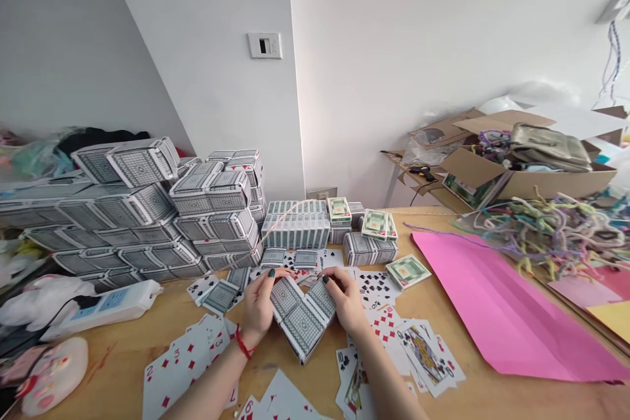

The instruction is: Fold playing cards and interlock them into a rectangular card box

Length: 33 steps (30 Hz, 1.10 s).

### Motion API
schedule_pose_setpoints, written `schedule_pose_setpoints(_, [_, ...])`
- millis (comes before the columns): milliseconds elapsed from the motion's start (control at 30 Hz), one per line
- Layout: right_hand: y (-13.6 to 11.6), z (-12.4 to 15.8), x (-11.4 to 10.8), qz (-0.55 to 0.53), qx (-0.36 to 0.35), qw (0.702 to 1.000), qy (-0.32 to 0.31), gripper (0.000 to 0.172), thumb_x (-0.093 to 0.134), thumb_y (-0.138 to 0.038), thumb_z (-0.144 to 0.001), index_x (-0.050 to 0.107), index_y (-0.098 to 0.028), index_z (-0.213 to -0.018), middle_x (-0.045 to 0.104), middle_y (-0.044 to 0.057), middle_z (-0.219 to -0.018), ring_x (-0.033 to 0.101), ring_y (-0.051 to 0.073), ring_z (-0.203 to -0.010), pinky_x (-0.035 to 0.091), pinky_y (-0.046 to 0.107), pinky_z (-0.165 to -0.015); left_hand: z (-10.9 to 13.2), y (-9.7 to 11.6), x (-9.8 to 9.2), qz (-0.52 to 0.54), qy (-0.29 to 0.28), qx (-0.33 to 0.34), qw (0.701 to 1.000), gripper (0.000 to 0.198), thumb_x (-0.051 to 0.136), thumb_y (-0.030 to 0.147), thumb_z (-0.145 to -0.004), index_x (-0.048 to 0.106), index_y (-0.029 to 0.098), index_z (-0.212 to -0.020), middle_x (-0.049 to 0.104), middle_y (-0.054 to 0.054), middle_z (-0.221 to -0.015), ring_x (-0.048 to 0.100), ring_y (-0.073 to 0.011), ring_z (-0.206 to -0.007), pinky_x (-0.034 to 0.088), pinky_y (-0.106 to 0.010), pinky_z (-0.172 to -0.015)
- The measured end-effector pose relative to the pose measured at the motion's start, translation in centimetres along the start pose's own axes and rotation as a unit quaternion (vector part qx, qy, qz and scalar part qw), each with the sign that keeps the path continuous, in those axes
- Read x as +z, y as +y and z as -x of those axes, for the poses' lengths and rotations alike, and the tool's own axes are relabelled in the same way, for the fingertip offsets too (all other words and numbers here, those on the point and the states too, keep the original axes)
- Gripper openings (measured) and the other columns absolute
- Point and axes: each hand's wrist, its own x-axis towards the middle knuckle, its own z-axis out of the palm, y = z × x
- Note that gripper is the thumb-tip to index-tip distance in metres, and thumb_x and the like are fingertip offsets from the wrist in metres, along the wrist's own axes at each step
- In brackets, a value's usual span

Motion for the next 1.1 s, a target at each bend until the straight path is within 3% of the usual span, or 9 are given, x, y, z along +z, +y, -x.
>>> schedule_pose_setpoints(100, [0.3,0.1,0.2,-0.006,-0.01,0.999,0.034,0.018,0.049,-0.035,-0.075,0.056,-0.019,-0.079,0.052,0.0,-0.064,0.045,0.015,-0.057,0.033,0.025,-0.053,-0.1,-0.4,0.0,0.019,0.037,0.002,0.999,0.035,0.034,0.031,-0.087,0.065,0.016,-0.089,0.067,-0.008,-0.094,0.06,-0.0216,-0.092,0.046,-0.035,-0.084])
schedule_pose_setpoints(200, [0.9,0.0,0.4,0.024,-0.025,0.99,0.138,0.018,0.048,-0.036,-0.075,0.055,-0.019,-0.077,0.053,0.001,-0.068,0.047,0.017,-0.063,0.035,0.027,-0.059,-0.3,-0.4,0.0,0.034,0.075,0.005,0.997,0.038,0.031,0.035,-0.088,0.061,0.016,-0.102,0.062,-0.009,-0.109,0.055,-0.0224,-0.104,0.044,-0.037,-0.09])
schedule_pose_setpoints(300, [1.1,0.1,0.5,0.051,-0.028,0.982,0.177,0.019,0.047,-0.037,-0.075,0.054,-0.02,-0.079,0.054,0.002,-0.073,0.048,0.02,-0.069,0.037,0.029,-0.064,-0.2,-0.1,0.2,0.007,0.033,0.01,0.999,0.04,0.03,0.036,-0.088,0.049,0.023,-0.121,0.044,-0.006,-0.132,0.039,-0.0221,-0.122,0.036,-0.037,-0.099])
schedule_pose_setpoints(367, [0.9,0.3,0.6,0.061,-0.034,0.987,0.142,0.019,0.046,-0.037,-0.076,0.054,-0.02,-0.082,0.053,0.002,-0.073,0.047,0.019,-0.068,0.037,0.029,-0.063,0.3,0.1,0.6,-0.01,-0.005,0.004,1.0,0.043,0.028,0.036,-0.089,0.038,0.027,-0.13,0.032,-0.003,-0.141,0.027,-0.0207,-0.13,0.029,-0.036,-0.104])
schedule_pose_setpoints(433, [0.5,0.7,0.9,0.065,-0.045,0.993,0.086,0.019,0.045,-0.036,-0.078,0.054,-0.021,-0.086,0.053,0.002,-0.077,0.047,0.019,-0.071,0.037,0.029,-0.065,1.0,0.3,1.1,-0.018,-0.01,-0.008,1.0,0.045,0.029,0.034,-0.089,0.031,0.027,-0.133,0.027,-0.002,-0.143,0.02,-0.0203,-0.132,0.022,-0.037,-0.107])
schedule_pose_setpoints(567, [0.0,1.2,1.2,0.048,-0.027,0.998,-0.025,0.021,0.042,-0.036,-0.081,0.053,-0.023,-0.092,0.052,0.001,-0.078,0.046,0.019,-0.073,0.038,0.029,-0.066,1.8,0.2,1.6,-0.013,0.048,-0.015,0.999,0.04,0.03,0.03,-0.089,0.037,0.024,-0.128,0.034,-0.005,-0.137,0.026,-0.0214,-0.129,0.021,-0.039,-0.107])
schedule_pose_setpoints(933, [-0.7,1.7,1.4,0.083,-0.06,0.993,-0.065,0.023,0.037,-0.038,-0.085,0.049,-0.021,-0.094,0.053,0.002,-0.084,0.048,0.019,-0.08,0.037,0.029,-0.075,1.7,0.3,1.3,-0.05,0.025,0.001,0.998,0.034,0.029,0.03,-0.089,0.052,0.023,-0.114,0.045,-0.006,-0.122,0.036,-0.0212,-0.12,0.025,-0.039,-0.104])
schedule_pose_setpoints(1100, [-2.0,1.7,0.2,0.037,-0.065,0.982,-0.172,0.034,0.052,-0.037,-0.075,0.048,-0.023,-0.107,0.051,0.004,-0.104,0.047,0.024,-0.097,0.036,0.033,-0.085,1.1,0.4,0.6,-0.047,0.025,-0.013,0.999,0.036,0.029,0.034,-0.088,0.059,0.022,-0.103,0.049,-0.007,-0.117,0.04,-0.0219,-0.116,0.028,-0.038,-0.102])
